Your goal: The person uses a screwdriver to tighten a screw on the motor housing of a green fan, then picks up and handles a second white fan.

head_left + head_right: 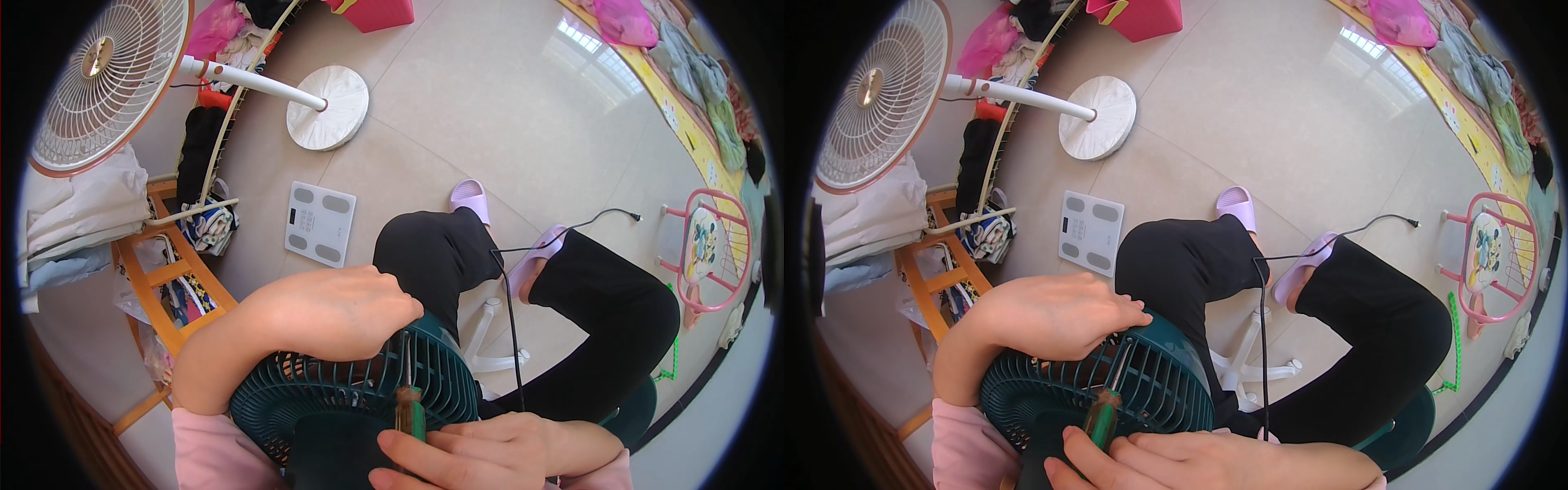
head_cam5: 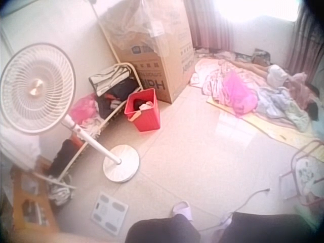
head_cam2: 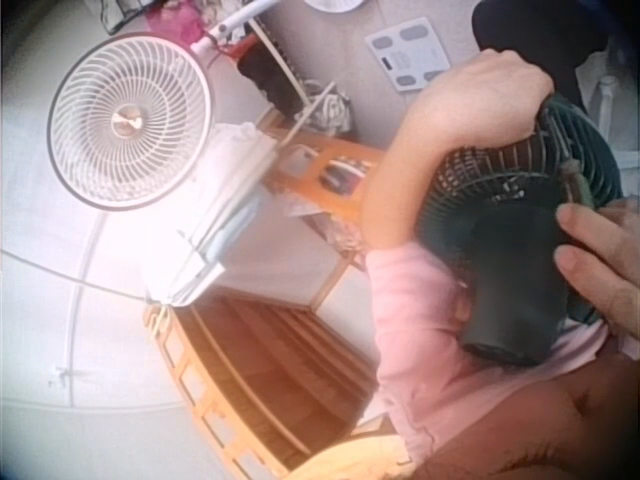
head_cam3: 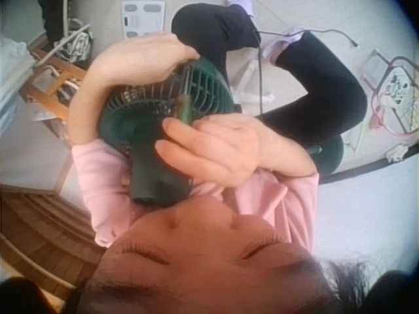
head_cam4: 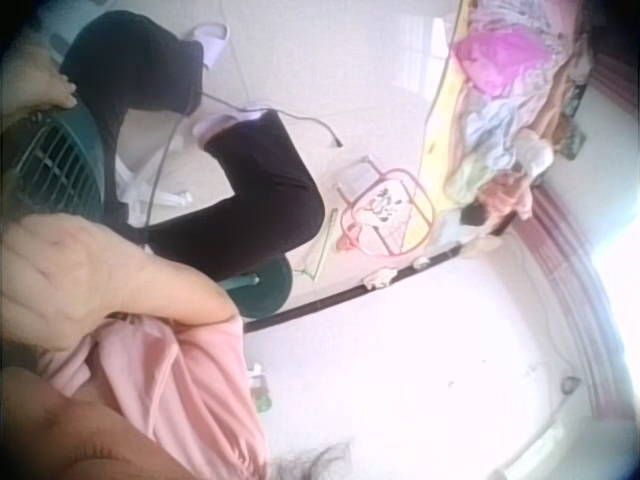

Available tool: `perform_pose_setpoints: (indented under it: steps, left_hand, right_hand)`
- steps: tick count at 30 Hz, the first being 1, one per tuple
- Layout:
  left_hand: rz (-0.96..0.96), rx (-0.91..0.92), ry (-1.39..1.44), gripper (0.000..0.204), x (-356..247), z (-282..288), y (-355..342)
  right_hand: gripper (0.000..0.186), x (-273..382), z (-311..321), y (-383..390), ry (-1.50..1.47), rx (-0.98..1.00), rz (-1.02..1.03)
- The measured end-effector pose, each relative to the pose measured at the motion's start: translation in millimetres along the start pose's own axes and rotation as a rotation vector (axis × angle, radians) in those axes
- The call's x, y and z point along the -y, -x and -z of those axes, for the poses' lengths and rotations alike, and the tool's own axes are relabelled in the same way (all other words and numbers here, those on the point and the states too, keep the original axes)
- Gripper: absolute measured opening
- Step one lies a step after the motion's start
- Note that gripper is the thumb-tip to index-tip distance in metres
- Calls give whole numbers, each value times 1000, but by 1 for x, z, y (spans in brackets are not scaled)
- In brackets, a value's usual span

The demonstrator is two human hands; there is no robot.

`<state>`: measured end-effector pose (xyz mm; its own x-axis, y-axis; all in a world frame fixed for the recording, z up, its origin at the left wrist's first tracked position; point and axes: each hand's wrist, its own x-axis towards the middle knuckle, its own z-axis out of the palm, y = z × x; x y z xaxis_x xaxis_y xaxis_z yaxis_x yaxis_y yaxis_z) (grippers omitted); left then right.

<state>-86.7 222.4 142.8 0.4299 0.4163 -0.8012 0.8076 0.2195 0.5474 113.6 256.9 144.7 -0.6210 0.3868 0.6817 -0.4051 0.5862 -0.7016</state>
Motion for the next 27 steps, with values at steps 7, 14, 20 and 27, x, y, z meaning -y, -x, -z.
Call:
perform_pose_setpoints:
  steps: [7,14,20,27]
  left_hand:
    - [-22,-13,1,39,1,0,-1]
    - [-29,-21,2,39,2,-1,-1]
    - [-16,-3,-2,40,-1,1,0]
    - [-8,9,-16,39,-1,2,0]
  right_hand:
    - [24,8,-1,2,45,33,45]
    - [24,4,-5,5,69,-2,75]
    - [23,1,-4,6,56,0,117]
    - [25,3,-3,4,28,17,72]
